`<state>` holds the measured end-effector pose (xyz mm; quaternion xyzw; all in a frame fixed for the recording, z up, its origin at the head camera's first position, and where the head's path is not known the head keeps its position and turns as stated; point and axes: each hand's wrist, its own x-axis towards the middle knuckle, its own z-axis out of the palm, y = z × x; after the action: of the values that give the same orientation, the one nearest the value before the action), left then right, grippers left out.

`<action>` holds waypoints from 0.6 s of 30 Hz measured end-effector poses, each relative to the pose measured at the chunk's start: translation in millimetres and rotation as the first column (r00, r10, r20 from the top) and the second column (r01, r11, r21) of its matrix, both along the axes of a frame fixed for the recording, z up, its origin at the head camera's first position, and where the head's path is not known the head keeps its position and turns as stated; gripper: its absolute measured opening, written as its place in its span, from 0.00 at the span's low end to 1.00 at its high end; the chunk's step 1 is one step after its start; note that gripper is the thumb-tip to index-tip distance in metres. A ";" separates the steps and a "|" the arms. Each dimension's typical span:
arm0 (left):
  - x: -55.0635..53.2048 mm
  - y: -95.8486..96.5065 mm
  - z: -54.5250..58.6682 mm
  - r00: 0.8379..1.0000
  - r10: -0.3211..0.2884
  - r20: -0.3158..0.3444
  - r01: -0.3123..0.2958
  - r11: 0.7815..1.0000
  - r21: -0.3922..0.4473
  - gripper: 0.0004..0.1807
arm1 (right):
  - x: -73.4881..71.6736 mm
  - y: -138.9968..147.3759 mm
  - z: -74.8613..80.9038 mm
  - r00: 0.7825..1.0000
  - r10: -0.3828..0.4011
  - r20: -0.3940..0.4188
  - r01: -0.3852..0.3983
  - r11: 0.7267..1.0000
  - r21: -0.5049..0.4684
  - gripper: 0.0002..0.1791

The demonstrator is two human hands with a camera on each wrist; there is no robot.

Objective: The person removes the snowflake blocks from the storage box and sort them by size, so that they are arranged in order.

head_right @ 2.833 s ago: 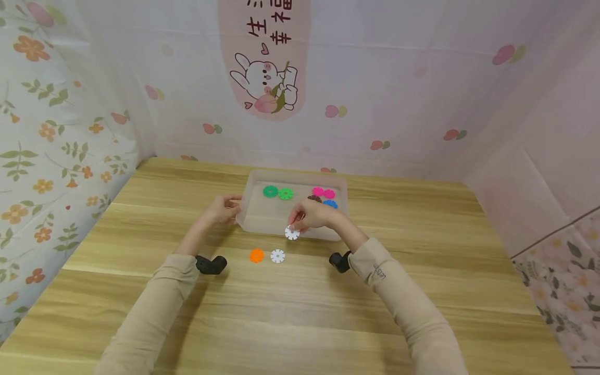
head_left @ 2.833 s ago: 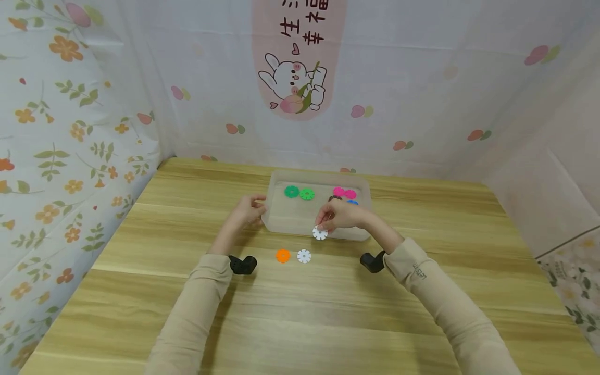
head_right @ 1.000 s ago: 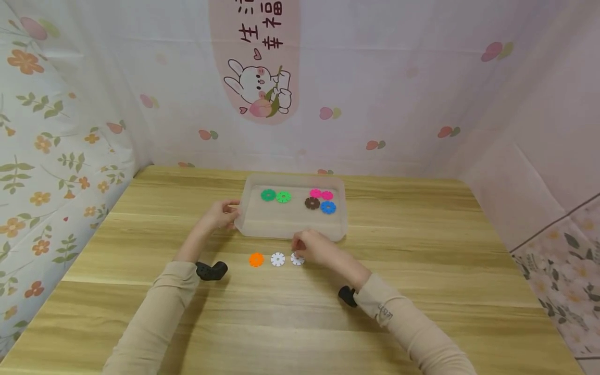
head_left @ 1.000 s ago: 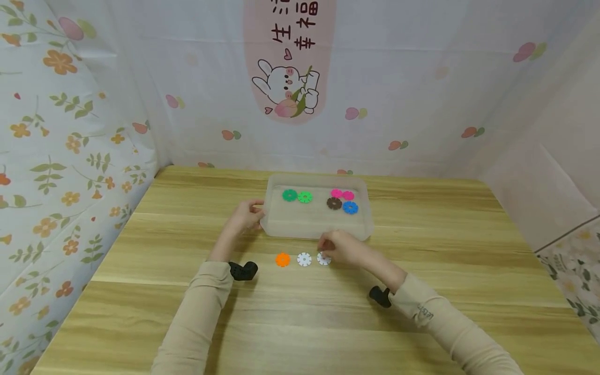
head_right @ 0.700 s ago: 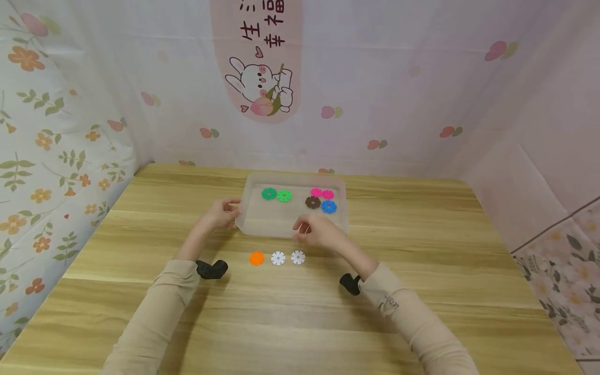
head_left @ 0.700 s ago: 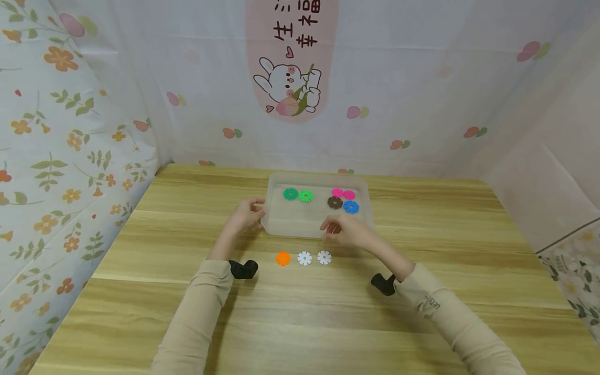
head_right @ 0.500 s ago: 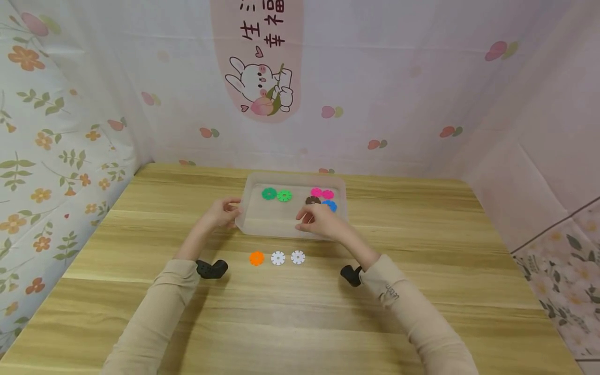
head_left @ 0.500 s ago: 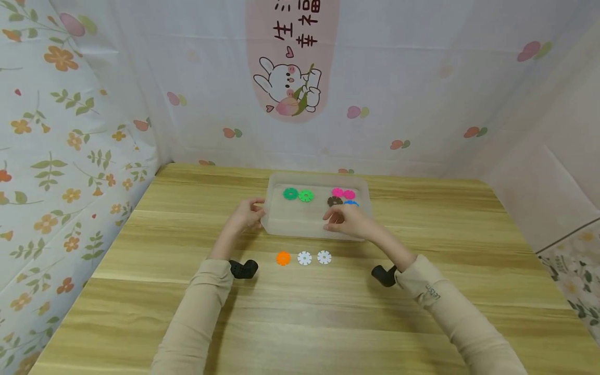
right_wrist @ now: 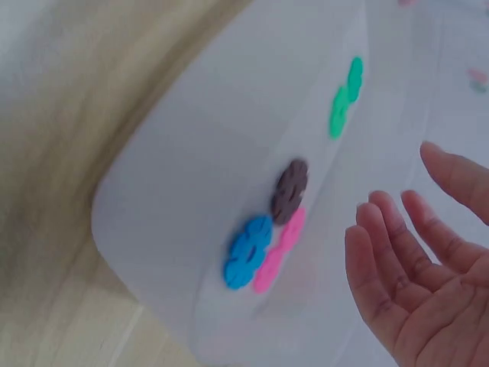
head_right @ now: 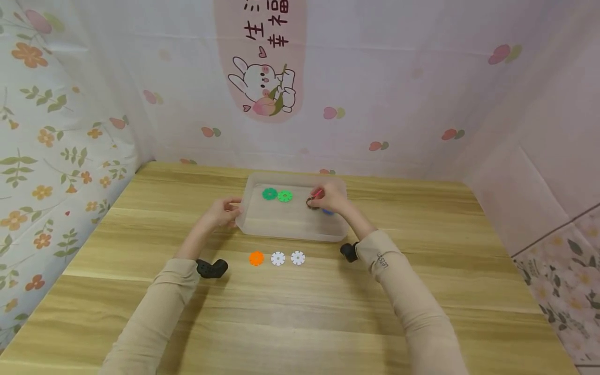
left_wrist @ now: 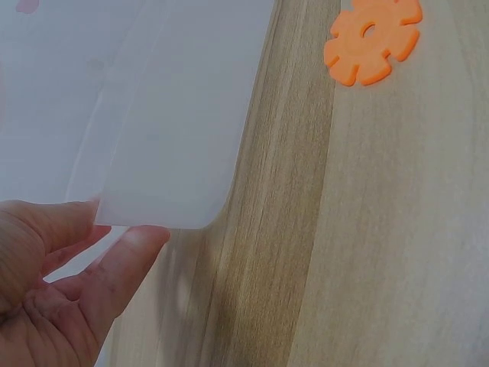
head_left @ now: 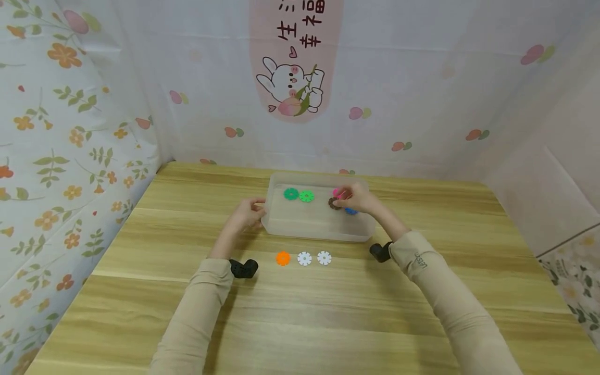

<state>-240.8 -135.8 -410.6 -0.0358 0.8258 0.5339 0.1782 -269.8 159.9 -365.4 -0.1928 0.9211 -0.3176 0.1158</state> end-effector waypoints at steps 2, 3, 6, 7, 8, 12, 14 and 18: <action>0.0 -0.3 0.3 1.000 -0.005 -0.003 0.005 1.000 -0.003 0.24 | -10.2 4.4 -2.3 0.998 -0.040 0.053 0.039 0.999 0.019 0.19; 0.0 -0.4 0.4 1.000 -0.007 -0.005 0.007 1.000 -0.005 0.24 | -18.2 8.1 -6.9 0.993 -0.066 0.094 0.064 0.998 0.023 0.21; 0.4 -0.7 0.8 1.000 -0.008 -0.010 0.007 1.000 -0.011 0.23 | -52.9 26.5 -34.7 0.981 -0.081 0.177 0.084 0.996 -0.008 0.26; 0.5 -0.8 0.9 1.000 -0.008 -0.011 0.008 1.000 -0.012 0.23 | -66.2 33.0 -46.5 0.975 -0.089 0.203 0.094 0.995 -0.017 0.29; 0.5 -0.8 1.0 1.000 -0.006 -0.011 0.006 1.000 -0.013 0.23 | -78.4 38.8 -57.0 0.969 -0.093 0.227 0.100 0.995 -0.020 0.31; 0.6 -0.7 1.0 1.000 -0.003 -0.010 0.003 1.000 -0.008 0.23 | -90.3 39.7 -61.8 0.951 -0.160 0.266 0.151 0.987 0.055 0.34; 0.4 -0.4 0.6 1.000 -0.003 -0.008 0.003 1.000 -0.004 0.23 | -76.1 28.7 -41.2 0.938 -0.201 0.282 0.173 0.977 0.122 0.32; 0.2 0.5 0.4 1.000 -0.002 -0.002 0.002 1.000 0.000 0.23 | -92.0 33.8 -52.4 0.940 -0.219 0.262 0.163 0.962 0.219 0.33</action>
<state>-240.6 -135.2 -410.2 -0.0345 0.8261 0.5336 0.1781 -361.9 193.7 -417.8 -0.0423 0.9360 -0.2602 0.2332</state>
